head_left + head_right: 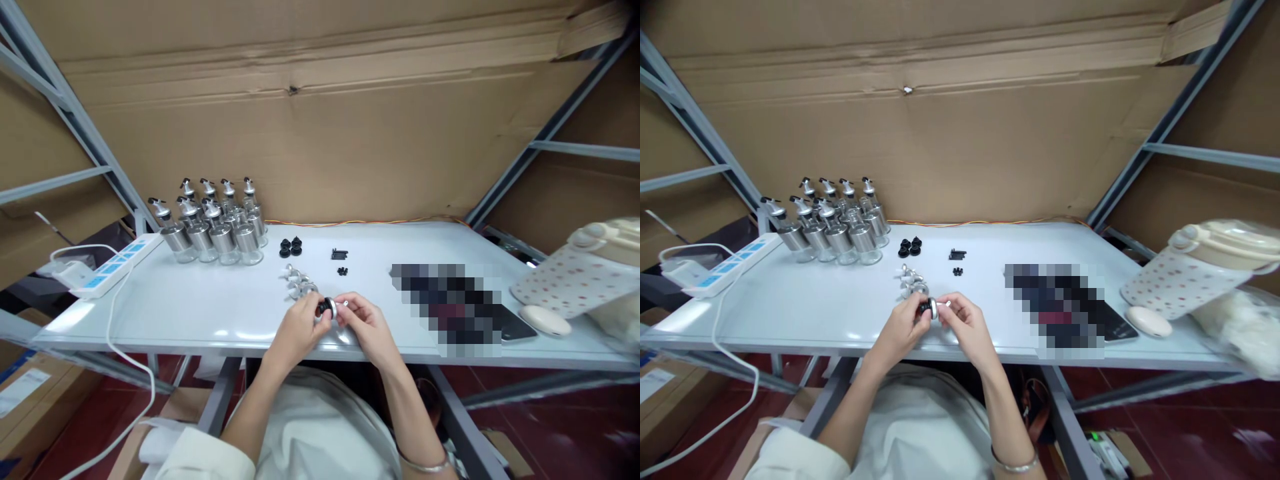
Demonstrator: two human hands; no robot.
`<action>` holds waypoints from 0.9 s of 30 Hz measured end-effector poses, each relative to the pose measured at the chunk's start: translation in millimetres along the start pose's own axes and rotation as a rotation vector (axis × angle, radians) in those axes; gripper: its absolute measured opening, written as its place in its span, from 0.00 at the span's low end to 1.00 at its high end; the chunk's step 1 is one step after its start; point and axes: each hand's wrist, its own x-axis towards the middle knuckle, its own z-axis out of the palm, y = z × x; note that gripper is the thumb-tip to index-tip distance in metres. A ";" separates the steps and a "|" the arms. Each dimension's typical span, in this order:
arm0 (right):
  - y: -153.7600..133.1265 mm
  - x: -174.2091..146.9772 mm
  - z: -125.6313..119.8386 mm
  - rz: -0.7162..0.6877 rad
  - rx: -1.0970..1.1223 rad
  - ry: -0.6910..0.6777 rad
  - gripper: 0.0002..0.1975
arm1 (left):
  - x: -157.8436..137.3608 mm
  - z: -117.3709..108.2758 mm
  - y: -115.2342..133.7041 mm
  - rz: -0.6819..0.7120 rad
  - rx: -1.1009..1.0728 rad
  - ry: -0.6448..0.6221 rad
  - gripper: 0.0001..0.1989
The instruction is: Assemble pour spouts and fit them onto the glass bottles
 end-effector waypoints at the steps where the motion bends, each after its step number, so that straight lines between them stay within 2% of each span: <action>1: -1.3 -0.7 0.7 -0.004 -0.017 -0.002 0.17 | 0.4 0.9 0.0 0.012 0.062 0.011 0.07; 5: 1.2 -6.2 5.0 -0.101 -0.050 0.043 0.17 | 0.1 4.7 1.3 0.105 0.222 0.137 0.10; 8: 8.3 -13.3 9.7 -0.205 -0.113 0.086 0.13 | -1.1 5.2 4.5 0.109 0.152 0.212 0.13; 11: 10.1 -19.9 14.5 -0.389 -0.231 0.085 0.06 | -2.4 2.7 8.7 0.025 0.010 0.241 0.16; 13: 6.5 -22.4 16.1 -0.569 -0.318 0.042 0.06 | -3.5 -0.5 10.8 -0.040 -0.114 0.218 0.18; 17: -2.8 -21.6 11.8 -0.947 -0.561 -0.059 0.18 | -5.7 -8.5 11.9 -0.184 -0.395 0.096 0.21; 19: -4.5 -19.4 7.1 -1.133 -0.721 -0.066 0.20 | -6.1 -11.9 11.1 -0.241 -0.493 0.013 0.22; 21: -5.2 -16.8 3.5 -1.256 -0.856 -0.046 0.18 | -5.9 -13.8 10.3 -0.271 -0.504 -0.028 0.23; 23: -7.0 -14.4 2.7 -1.248 -0.909 -0.024 0.16 | -5.2 -14.2 10.1 -0.268 -0.432 0.012 0.23; 27: -13.7 -10.4 7.9 -1.026 -0.918 -0.031 0.07 | -4.3 -14.4 12.9 -0.192 -0.226 0.156 0.20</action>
